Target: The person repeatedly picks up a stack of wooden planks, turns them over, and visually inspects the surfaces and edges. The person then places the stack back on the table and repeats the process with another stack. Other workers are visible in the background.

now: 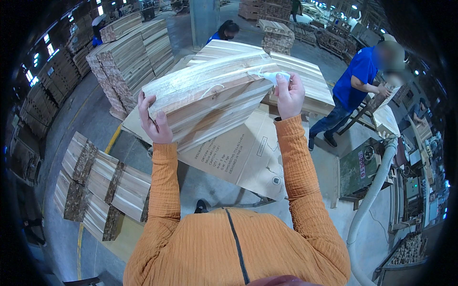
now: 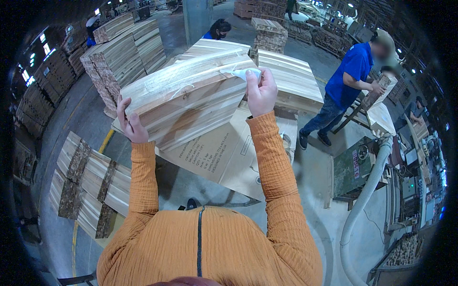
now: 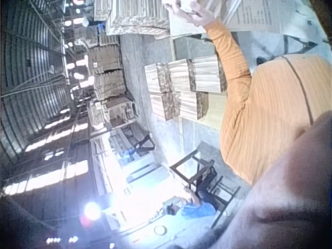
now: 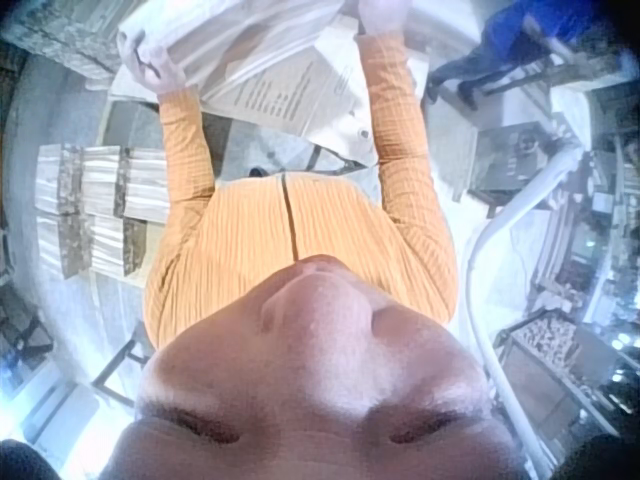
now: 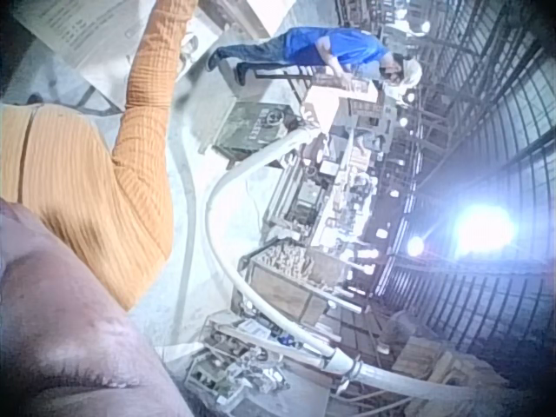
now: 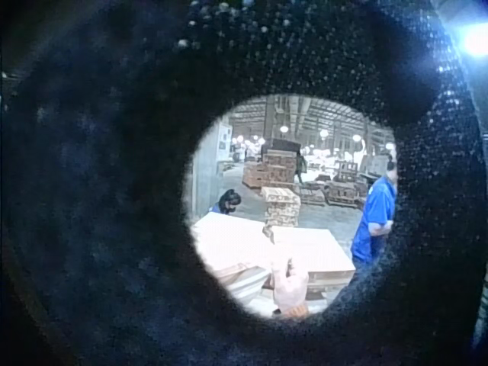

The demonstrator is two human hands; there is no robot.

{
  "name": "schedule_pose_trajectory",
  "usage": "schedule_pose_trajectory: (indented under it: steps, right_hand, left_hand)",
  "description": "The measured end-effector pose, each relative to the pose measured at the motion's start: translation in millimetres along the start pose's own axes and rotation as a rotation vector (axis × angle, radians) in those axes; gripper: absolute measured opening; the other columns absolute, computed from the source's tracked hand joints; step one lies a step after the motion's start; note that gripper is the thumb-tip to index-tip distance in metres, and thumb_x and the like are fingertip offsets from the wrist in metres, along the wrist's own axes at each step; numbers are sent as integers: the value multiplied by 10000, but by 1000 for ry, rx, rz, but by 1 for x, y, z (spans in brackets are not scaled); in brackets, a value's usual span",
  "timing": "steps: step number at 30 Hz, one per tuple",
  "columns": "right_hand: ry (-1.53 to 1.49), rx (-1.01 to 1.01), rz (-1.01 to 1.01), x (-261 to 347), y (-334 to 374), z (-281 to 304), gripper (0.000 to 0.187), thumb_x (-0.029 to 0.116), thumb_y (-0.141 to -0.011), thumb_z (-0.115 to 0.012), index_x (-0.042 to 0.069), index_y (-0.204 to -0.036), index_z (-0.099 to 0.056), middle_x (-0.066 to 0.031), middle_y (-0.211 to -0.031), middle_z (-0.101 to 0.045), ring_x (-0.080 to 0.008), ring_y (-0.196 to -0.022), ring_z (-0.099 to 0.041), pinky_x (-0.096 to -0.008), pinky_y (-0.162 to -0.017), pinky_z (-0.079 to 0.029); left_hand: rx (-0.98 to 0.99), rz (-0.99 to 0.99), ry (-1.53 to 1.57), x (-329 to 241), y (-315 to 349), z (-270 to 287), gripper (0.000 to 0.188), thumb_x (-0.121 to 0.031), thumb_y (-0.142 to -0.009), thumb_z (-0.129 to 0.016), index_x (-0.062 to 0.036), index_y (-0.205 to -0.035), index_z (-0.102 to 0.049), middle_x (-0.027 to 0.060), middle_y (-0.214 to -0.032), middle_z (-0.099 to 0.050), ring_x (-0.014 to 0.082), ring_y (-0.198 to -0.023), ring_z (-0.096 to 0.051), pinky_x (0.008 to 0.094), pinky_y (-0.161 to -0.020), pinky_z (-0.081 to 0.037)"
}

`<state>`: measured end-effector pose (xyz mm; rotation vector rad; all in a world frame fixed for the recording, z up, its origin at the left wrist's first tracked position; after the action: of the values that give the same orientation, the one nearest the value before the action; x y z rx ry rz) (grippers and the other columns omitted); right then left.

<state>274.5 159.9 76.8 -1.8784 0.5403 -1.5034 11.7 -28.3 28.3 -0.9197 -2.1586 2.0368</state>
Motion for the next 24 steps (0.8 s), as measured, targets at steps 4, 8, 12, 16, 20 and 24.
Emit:
schedule_pose_trajectory:
  steps: [4,8,12,16,20,24]
  right_hand:
    - [-1,-2,6,-1,-1,1,198,198,-892,-581,6,-908,-538,28,-588,-502,-27,-471,-444,-187,-407,-335]
    - [-18,2,2,-2,-1,0,193,194,-893,-580,7,-911,-539,24,-603,-507,-27,-479,-447,-188,-410,-339]
    - [-20,9,2,-3,-2,0,194,194,-895,-579,5,-912,-538,26,-604,-505,-27,-482,-448,-187,-412,-342]
    - [-28,4,3,-2,-2,0,192,193,-895,-578,5,-908,-539,28,-599,-502,-26,-475,-442,-187,-409,-338]
    - [-9,7,8,-1,-2,0,192,194,-897,-576,6,-905,-538,32,-589,-496,-26,-469,-438,-186,-406,-335]
    - [-11,4,11,-2,-2,-1,190,196,-899,-573,9,-902,-536,36,-579,-489,-24,-470,-440,-185,-406,-334]
  left_hand:
    - [3,-3,-6,1,0,0,479,-388,-873,-499,28,-1109,-518,281,-1281,-438,322,-1185,-445,373,-929,-381]
    - [-3,5,-5,0,-1,-1,481,-389,-872,-499,27,-1113,-518,278,-1289,-433,314,-1169,-458,370,-931,-379]
    - [2,0,-6,0,-1,0,475,-382,-873,-498,26,-1116,-517,278,-1295,-429,305,-1152,-469,366,-933,-378]
    - [3,6,-4,-1,-1,0,467,-372,-873,-498,25,-1117,-517,279,-1298,-426,301,-1158,-465,365,-936,-375]
    - [-4,15,7,-2,-1,-2,464,-370,-873,-500,25,-1116,-517,283,-1300,-423,309,-1173,-453,367,-943,-368]
    - [1,7,2,-1,-2,-1,460,-370,-874,-499,24,-1112,-518,286,-1299,-422,320,-1185,-443,368,-952,-360]
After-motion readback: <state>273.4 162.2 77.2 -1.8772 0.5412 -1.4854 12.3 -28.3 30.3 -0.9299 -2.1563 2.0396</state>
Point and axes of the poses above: each hand's wrist, its own y-axis away from the middle knuckle, its own z-axis out of the back of the hand, x = y × z, the point moved 2 cm from there along -y, towards the middle knuckle
